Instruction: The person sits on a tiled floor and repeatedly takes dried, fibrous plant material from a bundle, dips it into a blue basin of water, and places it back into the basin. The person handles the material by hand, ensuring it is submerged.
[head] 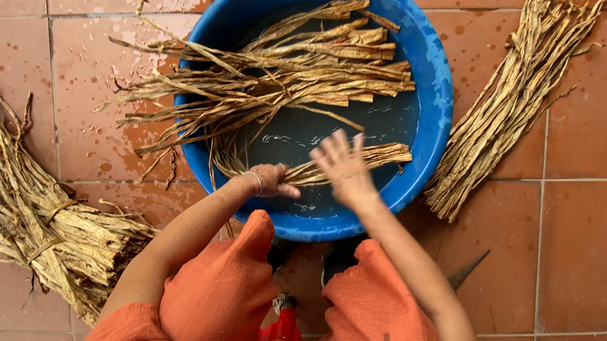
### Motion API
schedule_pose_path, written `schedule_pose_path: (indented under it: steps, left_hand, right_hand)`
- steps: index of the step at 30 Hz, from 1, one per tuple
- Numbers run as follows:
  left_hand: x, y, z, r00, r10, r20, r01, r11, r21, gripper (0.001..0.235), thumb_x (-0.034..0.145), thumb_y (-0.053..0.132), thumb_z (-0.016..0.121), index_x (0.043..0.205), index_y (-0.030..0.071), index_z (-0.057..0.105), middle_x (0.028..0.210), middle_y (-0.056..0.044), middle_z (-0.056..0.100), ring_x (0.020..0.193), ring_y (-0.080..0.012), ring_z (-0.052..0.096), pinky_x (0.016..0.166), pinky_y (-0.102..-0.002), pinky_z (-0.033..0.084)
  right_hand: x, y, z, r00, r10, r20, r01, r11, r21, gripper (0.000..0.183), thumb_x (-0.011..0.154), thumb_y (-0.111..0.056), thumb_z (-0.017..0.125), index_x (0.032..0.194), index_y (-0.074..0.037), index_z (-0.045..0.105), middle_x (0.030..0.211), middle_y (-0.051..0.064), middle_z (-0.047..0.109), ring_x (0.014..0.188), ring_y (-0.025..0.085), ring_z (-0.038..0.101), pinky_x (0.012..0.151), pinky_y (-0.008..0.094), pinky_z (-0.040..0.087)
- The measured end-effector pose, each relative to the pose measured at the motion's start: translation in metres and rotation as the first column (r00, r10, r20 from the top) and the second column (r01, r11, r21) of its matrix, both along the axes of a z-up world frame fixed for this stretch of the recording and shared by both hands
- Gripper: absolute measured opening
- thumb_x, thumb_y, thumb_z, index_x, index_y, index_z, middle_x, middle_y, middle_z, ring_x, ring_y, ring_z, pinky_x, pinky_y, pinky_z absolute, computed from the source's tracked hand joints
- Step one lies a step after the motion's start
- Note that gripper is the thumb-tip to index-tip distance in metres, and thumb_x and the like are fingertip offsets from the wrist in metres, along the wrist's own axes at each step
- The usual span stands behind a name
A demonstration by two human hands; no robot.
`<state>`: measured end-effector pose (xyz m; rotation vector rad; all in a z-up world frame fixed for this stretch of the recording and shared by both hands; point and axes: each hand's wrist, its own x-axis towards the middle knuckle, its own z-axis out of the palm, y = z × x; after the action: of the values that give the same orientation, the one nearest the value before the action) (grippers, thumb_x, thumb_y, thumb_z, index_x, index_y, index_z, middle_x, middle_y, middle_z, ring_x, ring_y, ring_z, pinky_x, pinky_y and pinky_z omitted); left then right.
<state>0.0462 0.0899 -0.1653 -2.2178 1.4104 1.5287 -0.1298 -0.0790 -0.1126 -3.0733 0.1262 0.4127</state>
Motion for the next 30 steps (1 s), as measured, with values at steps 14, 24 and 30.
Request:
schedule_pose_path:
  steps: [14, 24, 30]
  left_hand:
    - [0.012, 0.029, -0.076, 0.929, -0.022, 0.37, 0.12, 0.962, -0.247, 0.03, 0.099, 0.039, 0.055, 0.109, 0.013, 0.066, 0.101, -0.015, 0.076, 0.1, -0.0343, 0.073, 0.089, -0.048, 0.055]
    - [0.02, 0.027, -0.084, 0.939, 0.134, 0.316, -0.092, 0.985, -0.146, 0.025, 0.092, 0.024, 0.058, 0.108, 0.014, 0.075, 0.111, -0.019, 0.074, 0.107, -0.0372, 0.071, 0.095, -0.047, 0.055]
    - [0.022, 0.012, -0.014, 0.957, 0.053, 0.285, -0.031, 0.996, -0.079, 0.062, 0.081, 0.044, 0.074, 0.131, 0.012, 0.059, 0.125, -0.017, 0.07, 0.121, -0.0363, 0.065, 0.104, -0.047, 0.049]
  right_hand:
    - [-0.041, -0.086, -0.096, 0.972, -0.224, 0.066, 0.224, 0.974, 0.019, 0.016, 0.079, -0.002, 0.065, 0.09, -0.013, 0.068, 0.089, 0.014, 0.074, 0.088, 0.032, 0.073, 0.08, 0.049, 0.055]
    - [-0.029, -0.093, -0.021, 0.942, -0.284, 0.178, 0.293, 0.956, -0.023, 0.016, 0.081, -0.014, 0.073, 0.075, -0.007, 0.06, 0.059, 0.015, 0.067, 0.054, 0.033, 0.07, 0.051, 0.047, 0.057]
    - [-0.033, -0.081, 0.005, 0.945, -0.298, 0.136, 0.309, 0.949, -0.067, 0.01, 0.077, -0.013, 0.07, 0.072, -0.012, 0.062, 0.062, 0.013, 0.069, 0.058, 0.031, 0.072, 0.053, 0.046, 0.059]
